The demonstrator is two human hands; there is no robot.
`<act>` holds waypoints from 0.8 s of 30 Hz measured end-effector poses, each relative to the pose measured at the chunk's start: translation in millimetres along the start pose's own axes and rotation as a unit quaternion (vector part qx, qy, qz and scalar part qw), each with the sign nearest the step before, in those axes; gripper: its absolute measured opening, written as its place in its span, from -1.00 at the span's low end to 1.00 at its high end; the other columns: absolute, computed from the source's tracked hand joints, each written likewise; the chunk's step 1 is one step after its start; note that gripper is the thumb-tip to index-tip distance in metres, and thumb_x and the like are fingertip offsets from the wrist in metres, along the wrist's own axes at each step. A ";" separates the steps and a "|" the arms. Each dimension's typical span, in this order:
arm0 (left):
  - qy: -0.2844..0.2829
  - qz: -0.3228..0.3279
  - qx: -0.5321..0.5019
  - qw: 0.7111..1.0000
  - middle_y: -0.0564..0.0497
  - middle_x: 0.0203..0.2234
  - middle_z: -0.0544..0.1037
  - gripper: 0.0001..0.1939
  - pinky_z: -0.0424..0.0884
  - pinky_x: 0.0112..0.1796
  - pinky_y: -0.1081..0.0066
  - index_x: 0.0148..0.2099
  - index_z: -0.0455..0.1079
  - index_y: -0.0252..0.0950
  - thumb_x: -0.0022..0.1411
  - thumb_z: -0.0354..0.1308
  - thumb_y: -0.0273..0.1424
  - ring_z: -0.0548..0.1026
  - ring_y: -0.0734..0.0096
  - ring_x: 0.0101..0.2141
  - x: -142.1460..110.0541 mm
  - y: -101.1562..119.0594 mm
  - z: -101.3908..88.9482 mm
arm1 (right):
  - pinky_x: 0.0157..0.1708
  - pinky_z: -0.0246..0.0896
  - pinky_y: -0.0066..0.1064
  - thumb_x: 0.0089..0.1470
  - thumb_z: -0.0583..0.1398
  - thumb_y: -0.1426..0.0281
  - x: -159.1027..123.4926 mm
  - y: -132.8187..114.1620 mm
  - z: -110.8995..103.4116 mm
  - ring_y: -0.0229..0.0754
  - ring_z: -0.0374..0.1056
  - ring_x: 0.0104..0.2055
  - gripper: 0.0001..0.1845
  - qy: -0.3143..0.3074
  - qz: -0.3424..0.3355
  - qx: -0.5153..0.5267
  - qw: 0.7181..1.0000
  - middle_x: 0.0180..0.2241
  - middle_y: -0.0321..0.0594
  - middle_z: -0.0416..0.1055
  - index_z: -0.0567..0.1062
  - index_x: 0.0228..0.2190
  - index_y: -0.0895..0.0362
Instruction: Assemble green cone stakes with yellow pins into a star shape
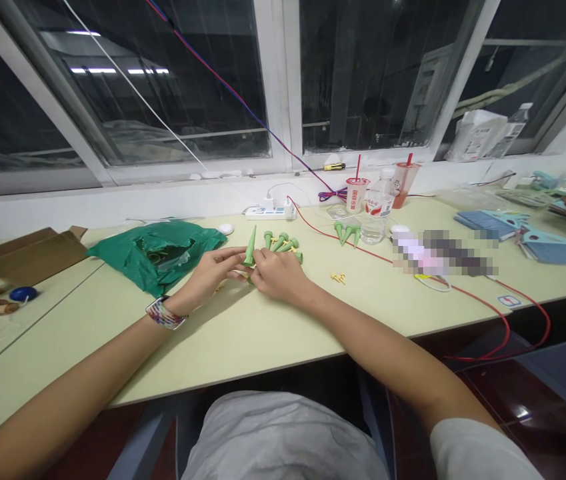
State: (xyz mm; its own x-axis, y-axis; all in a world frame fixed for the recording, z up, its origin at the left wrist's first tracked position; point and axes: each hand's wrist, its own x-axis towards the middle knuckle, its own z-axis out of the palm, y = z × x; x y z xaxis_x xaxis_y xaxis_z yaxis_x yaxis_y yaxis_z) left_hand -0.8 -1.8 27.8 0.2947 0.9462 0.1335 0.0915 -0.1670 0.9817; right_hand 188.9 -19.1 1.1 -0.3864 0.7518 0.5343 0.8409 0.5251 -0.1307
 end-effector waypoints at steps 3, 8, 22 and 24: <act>0.026 0.015 -0.005 1.000 -0.18 -0.23 0.71 -0.54 0.66 -0.24 0.21 -0.03 0.63 -0.36 0.16 0.44 -0.11 0.69 0.16 -0.31 4.9 0.0 -5.9 | -0.36 0.16 -0.27 0.24 0.17 0.38 -0.6 -0.9 -0.2 0.02 0.47 -0.31 -0.74 0.010 -0.002 0.007 1.000 -0.14 0.03 0.61 0.52 -0.06 0.14; 0.107 0.111 0.175 0.972 -0.09 -0.34 0.68 -0.56 0.59 -0.20 0.24 -0.01 0.62 -0.28 0.16 0.40 -0.13 0.64 0.16 -0.28 13.6 -6.4 -27.6 | -0.33 0.14 -0.30 0.22 0.11 0.46 6.1 15.6 -8.4 -0.05 0.48 -0.27 -0.70 0.116 0.048 0.085 0.988 -0.13 -0.09 0.63 0.54 -0.06 0.09; 0.024 0.056 0.466 0.882 -0.02 -0.35 0.70 -0.69 0.26 -0.40 0.37 -0.17 0.65 -0.19 0.23 0.23 -0.12 0.56 0.23 -0.39 15.2 -16.4 -34.5 | -0.34 0.06 -0.34 0.14 0.06 0.41 14.6 45.1 -19.3 -0.16 0.31 -0.45 -0.75 0.214 0.168 0.226 0.936 -0.46 -0.32 0.45 0.52 -0.23 0.07; 0.025 0.043 0.477 0.877 -0.03 -0.34 0.69 -0.71 0.23 -0.42 0.37 -0.18 0.64 -0.20 0.21 0.24 -0.14 0.55 0.23 -0.39 14.1 -13.7 -32.6 | -0.34 0.07 -0.34 0.14 0.06 0.40 14.5 44.7 -19.6 -0.16 0.31 -0.46 -0.74 0.214 0.167 0.230 0.935 -0.45 -0.32 0.47 0.52 -0.23 0.08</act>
State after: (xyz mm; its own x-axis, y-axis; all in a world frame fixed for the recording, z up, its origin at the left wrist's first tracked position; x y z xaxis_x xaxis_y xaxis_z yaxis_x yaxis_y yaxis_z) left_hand -29.0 22.8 20.6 0.3001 0.9255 0.2308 0.8330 -0.3722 0.4094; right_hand 228.4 7.5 19.4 0.1385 0.7273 0.6722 0.5979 0.4797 -0.6422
